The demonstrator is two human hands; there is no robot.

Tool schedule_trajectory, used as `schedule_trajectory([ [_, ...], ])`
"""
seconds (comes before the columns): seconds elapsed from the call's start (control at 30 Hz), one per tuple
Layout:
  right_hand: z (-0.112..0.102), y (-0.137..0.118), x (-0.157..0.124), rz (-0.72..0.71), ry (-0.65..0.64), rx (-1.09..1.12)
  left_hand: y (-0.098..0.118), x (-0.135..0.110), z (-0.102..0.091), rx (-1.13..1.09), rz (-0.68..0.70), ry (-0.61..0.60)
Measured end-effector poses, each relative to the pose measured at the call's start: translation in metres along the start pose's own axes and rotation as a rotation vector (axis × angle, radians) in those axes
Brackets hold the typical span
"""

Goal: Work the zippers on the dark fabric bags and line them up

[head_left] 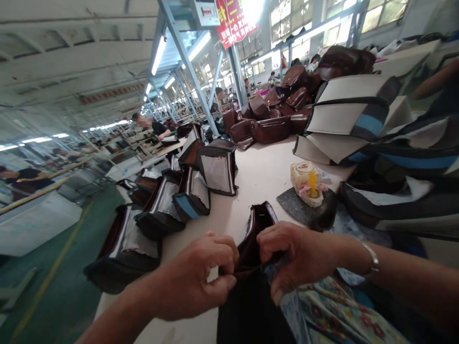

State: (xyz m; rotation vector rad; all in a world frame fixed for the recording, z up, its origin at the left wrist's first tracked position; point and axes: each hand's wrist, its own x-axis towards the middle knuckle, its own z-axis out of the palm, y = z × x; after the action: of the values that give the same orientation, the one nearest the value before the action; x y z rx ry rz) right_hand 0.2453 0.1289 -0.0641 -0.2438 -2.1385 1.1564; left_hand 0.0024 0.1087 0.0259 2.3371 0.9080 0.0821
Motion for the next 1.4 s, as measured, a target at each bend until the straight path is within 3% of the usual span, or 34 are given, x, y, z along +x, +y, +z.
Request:
schedule_trajectory([
  [0.13, 0.013, -0.001, 0.007, 0.043, -0.059, 0.137, 0.011, -0.016, 0.004, 0.023, -0.163, -0.02],
  [0.3, 0.015, -0.007, 0.013, 0.047, -0.063, 0.173, 0.029, -0.022, 0.01, -0.098, -0.156, 0.03],
  [0.47, 0.018, -0.008, 0.015, -0.02, -0.099, 0.183, 0.028, -0.014, 0.025, -0.25, -0.287, 0.073],
  [0.67, 0.016, -0.007, 0.015, 0.01, -0.128, 0.225, 0.026, -0.009, 0.031, -0.377, -0.414, 0.08],
  [1.23, 0.023, 0.004, 0.007, 0.162, -0.066, 0.382, 0.02, -0.002, 0.035, -0.298, -0.355, 0.07],
  [1.4, 0.025, 0.009, 0.005, 0.242, -0.09, 0.552, 0.018, -0.001, 0.036, -0.311, -0.32, 0.043],
])
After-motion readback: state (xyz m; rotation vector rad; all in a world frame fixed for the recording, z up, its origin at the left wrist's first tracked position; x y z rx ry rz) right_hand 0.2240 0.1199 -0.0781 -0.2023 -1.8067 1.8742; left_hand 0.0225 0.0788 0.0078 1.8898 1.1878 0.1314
